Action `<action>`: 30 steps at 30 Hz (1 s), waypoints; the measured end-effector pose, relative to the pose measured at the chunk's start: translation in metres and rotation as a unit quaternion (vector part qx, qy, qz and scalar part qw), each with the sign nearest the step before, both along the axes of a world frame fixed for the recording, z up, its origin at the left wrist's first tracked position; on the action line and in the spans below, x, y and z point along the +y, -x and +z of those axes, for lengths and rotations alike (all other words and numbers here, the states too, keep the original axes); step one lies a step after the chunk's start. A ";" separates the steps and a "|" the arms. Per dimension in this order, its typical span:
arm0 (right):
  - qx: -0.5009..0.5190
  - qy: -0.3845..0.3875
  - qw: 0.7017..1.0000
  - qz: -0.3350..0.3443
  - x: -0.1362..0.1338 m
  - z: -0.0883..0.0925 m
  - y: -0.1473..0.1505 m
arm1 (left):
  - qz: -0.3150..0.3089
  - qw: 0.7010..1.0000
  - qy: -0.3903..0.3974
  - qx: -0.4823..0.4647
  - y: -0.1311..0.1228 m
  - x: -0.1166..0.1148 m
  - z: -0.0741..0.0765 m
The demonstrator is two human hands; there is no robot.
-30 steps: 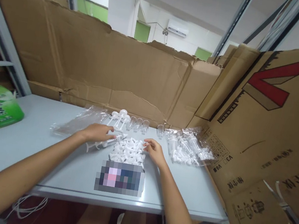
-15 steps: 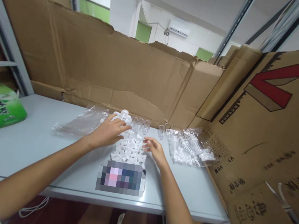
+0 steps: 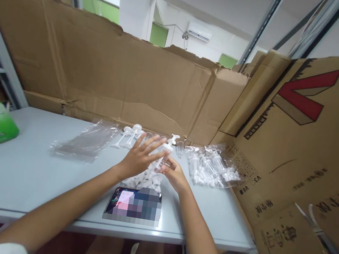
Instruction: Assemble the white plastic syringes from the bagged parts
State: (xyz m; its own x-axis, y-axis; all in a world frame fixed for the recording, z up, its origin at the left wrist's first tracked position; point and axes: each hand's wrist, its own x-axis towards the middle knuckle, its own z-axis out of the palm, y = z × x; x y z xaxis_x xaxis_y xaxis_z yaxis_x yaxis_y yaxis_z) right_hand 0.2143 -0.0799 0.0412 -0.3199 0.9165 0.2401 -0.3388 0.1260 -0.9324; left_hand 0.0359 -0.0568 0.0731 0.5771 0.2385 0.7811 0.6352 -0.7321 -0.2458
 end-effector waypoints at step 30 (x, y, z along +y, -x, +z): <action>0.108 0.070 0.976 -0.178 -0.013 0.000 0.027 | -0.061 0.863 0.429 -0.261 -0.002 -0.014 -0.042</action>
